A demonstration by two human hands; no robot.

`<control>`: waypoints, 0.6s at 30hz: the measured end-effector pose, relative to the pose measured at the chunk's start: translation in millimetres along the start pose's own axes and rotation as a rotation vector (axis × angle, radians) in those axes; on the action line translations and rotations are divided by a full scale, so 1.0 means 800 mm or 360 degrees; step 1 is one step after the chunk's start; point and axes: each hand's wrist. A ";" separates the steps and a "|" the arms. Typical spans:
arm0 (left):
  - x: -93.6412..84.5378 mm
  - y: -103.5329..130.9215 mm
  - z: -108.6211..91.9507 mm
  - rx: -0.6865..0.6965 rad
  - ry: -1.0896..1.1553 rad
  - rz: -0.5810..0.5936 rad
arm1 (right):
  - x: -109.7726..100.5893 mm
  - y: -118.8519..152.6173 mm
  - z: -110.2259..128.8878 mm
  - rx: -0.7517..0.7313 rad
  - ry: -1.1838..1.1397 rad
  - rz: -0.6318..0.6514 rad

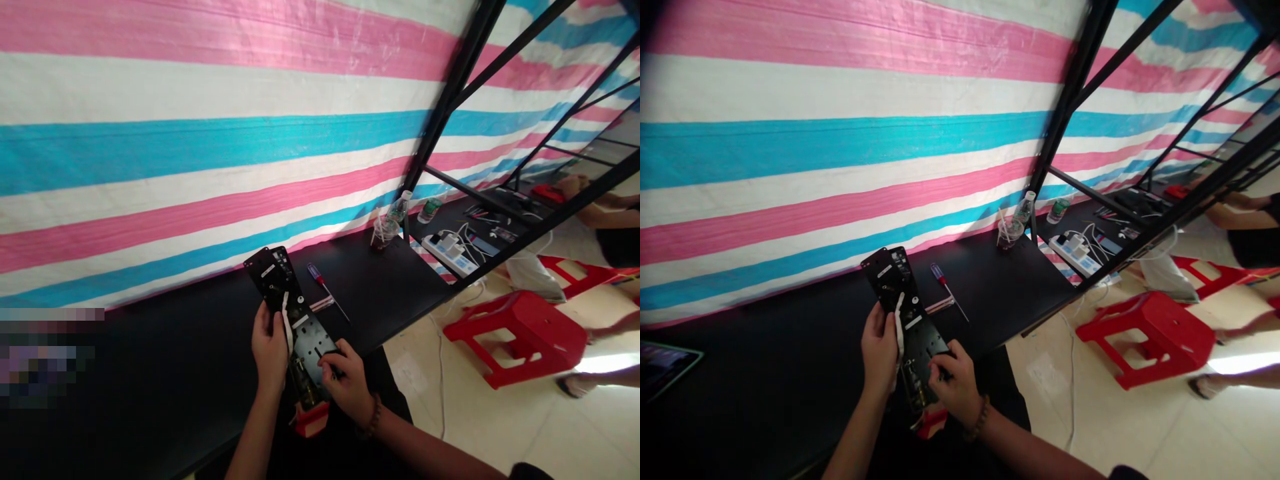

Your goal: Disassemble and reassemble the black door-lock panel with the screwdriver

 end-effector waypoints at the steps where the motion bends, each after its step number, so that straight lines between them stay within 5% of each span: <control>1: 0.001 0.001 0.001 0.0010 -0.0012 0.0010 | 0.004 0.004 -0.005 -0.0004 0.0002 0.0018; 9: -0.006 -0.003 0.017 -0.0118 0.0120 0.0085 | 0.012 0.043 -0.061 -0.0303 0.0157 0.0270; 18: -0.016 -0.011 0.018 -0.0245 0.0120 0.0165 | -0.001 0.039 -0.070 -0.0565 0.0485 0.0597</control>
Point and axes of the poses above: each hand's wrist, its own y-axis away from the middle knuckle, its own x-axis out of the palm, z = x × y, and after that the axes turned 3 degrees about x, right-handed
